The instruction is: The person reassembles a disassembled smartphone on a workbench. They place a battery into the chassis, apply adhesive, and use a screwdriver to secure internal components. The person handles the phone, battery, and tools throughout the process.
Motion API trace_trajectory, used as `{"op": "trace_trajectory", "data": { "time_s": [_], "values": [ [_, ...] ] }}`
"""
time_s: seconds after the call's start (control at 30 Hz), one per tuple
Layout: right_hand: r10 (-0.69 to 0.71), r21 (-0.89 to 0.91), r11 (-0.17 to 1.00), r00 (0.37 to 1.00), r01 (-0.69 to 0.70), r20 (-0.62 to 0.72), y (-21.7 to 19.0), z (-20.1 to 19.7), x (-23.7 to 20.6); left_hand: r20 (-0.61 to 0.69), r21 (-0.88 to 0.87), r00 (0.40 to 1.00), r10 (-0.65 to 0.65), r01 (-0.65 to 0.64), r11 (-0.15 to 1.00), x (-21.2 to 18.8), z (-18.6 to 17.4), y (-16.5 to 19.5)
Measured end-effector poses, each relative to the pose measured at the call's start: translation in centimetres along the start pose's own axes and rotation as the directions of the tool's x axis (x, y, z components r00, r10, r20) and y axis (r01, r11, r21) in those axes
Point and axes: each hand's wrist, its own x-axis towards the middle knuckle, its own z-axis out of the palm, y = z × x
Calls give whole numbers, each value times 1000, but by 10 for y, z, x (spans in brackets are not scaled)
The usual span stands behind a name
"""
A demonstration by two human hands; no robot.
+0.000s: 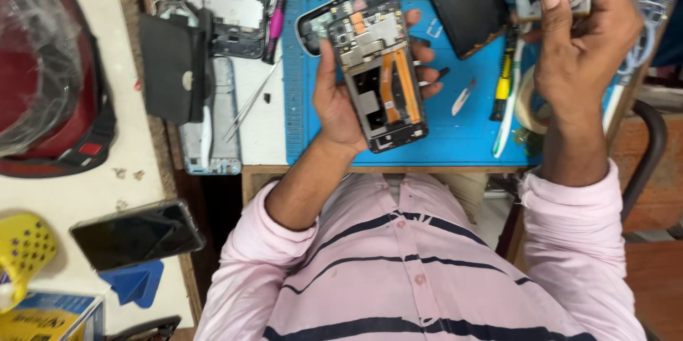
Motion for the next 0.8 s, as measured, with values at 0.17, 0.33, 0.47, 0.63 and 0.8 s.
{"op": "trace_trajectory", "data": {
  "time_s": [0.17, 0.33, 0.47, 0.63, 0.8],
  "values": [
    [299, 160, 941, 954, -300, 28, -4, 15, -6, -32, 63, 999, 13, -11, 998, -8, 2, -2],
    [383, 64, 918, 915, -393, 123, -1, 31, -9, -88, 92, 996, 24, -16, 996, -15, 0, 0],
    [188, -339, 928, 980, -156, 62, -20, 30, -12, -106, 108, 994, 27, -15, 994, -17, -1, -6],
    [-35, -700, 707, 994, 98, 104, -68, 30, -16, -137, 98, 991, -11, 25, 995, -19, -4, -3],
    [-78, -343, 899, 871, 271, 485, -73, 52, -22, -116, 23, 989, -96, 100, 995, -23, -3, -2]
  ]
}}
